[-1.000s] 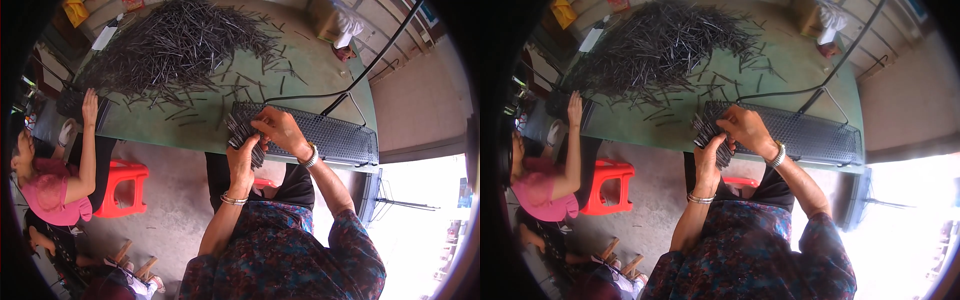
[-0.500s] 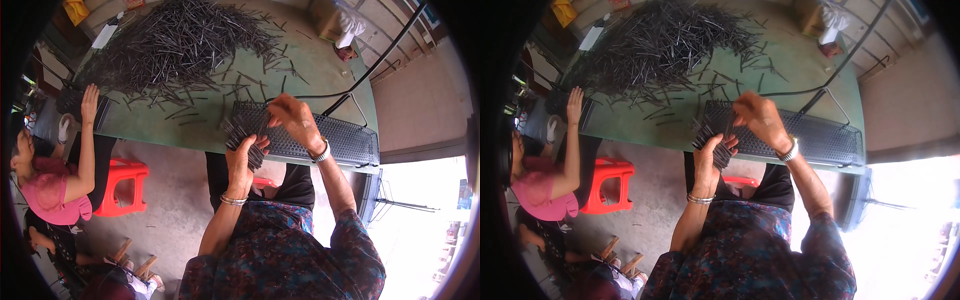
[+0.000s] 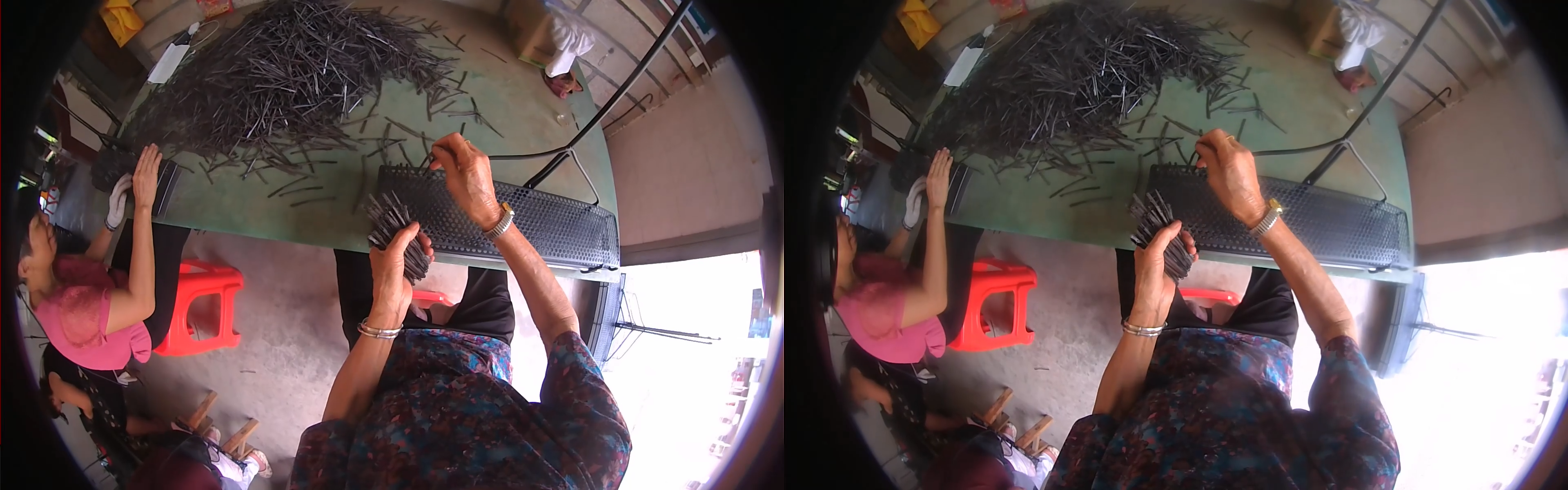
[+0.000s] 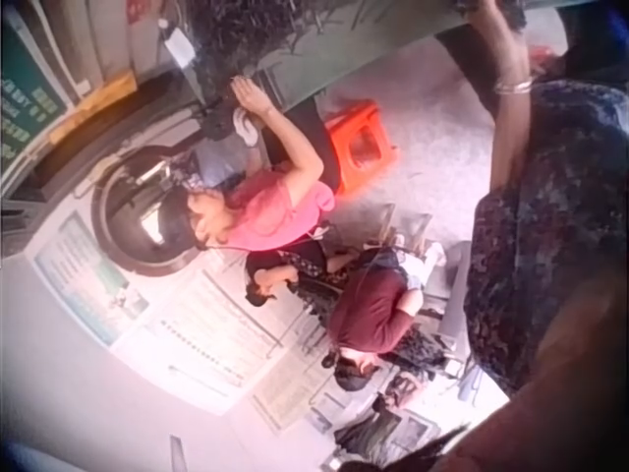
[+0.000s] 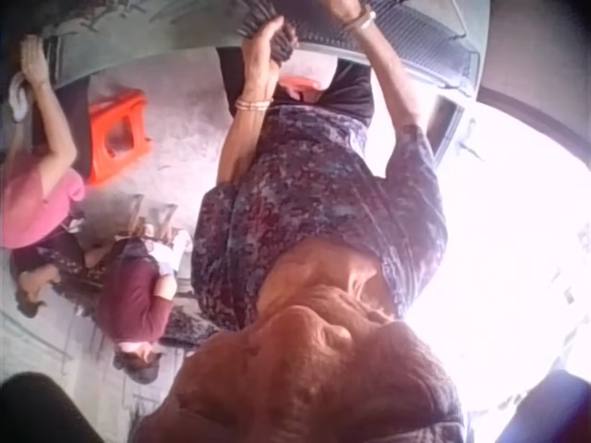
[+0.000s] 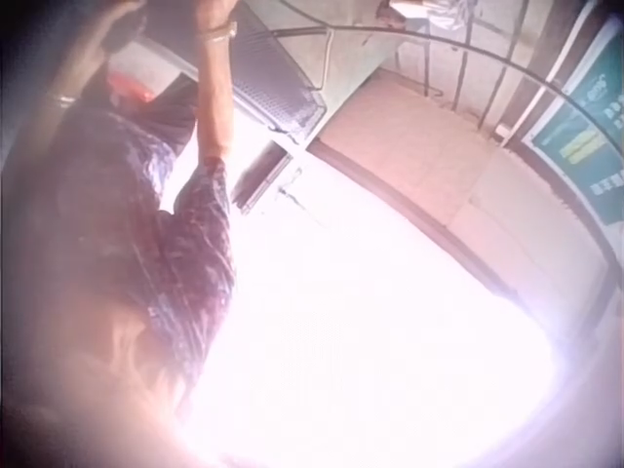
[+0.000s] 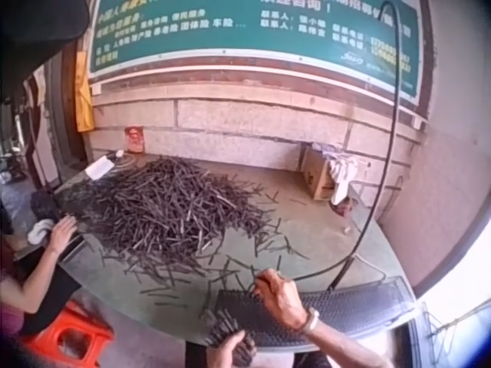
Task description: Assembling a metal component by manually inserting small metal rods into a perforated metal plate.
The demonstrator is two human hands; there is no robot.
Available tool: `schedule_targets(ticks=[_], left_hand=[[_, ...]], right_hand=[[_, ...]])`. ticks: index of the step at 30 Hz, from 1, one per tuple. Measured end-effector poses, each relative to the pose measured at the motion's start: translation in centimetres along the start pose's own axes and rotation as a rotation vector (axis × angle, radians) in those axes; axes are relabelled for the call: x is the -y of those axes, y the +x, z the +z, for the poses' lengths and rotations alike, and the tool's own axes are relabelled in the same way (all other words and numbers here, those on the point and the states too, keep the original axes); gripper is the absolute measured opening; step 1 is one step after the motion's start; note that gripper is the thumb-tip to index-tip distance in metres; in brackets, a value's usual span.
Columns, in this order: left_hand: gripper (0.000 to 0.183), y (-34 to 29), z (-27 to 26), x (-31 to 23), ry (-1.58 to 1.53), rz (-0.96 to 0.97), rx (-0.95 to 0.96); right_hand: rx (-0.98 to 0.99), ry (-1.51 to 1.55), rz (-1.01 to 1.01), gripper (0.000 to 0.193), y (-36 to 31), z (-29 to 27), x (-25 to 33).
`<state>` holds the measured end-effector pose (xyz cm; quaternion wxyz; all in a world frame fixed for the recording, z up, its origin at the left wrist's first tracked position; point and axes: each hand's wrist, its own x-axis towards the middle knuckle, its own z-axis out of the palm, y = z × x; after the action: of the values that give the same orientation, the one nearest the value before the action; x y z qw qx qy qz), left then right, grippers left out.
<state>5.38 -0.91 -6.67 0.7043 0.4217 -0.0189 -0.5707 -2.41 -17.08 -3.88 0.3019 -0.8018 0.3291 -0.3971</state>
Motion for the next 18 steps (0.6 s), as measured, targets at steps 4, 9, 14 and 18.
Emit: schedule_targets(ticks=[4, 9, 14, 18], left_hand=[[0.015, 0.1, 0.0, 0.0, -0.011, 0.015, 0.007], [0.016, -0.2, 0.6, -0.2, -0.022, 0.018, 0.018], [0.017, -0.4, 0.4, -0.4, 0.037, -0.003, 0.027], [0.015, -0.6, 0.3, -0.3, 0.108, 0.006, 0.045]], right_hand=[[0.035, -0.006, -0.010, 0.008, -0.1, 0.1, -0.5], [0.133, -0.123, -0.186, 0.012, -1.1, 0.9, -2.2], [0.038, -0.250, -0.175, 0.019, -2.2, 0.5, -1.5], [0.320, 0.085, 0.246, 0.027, -2.2, -2.0, 2.1]])
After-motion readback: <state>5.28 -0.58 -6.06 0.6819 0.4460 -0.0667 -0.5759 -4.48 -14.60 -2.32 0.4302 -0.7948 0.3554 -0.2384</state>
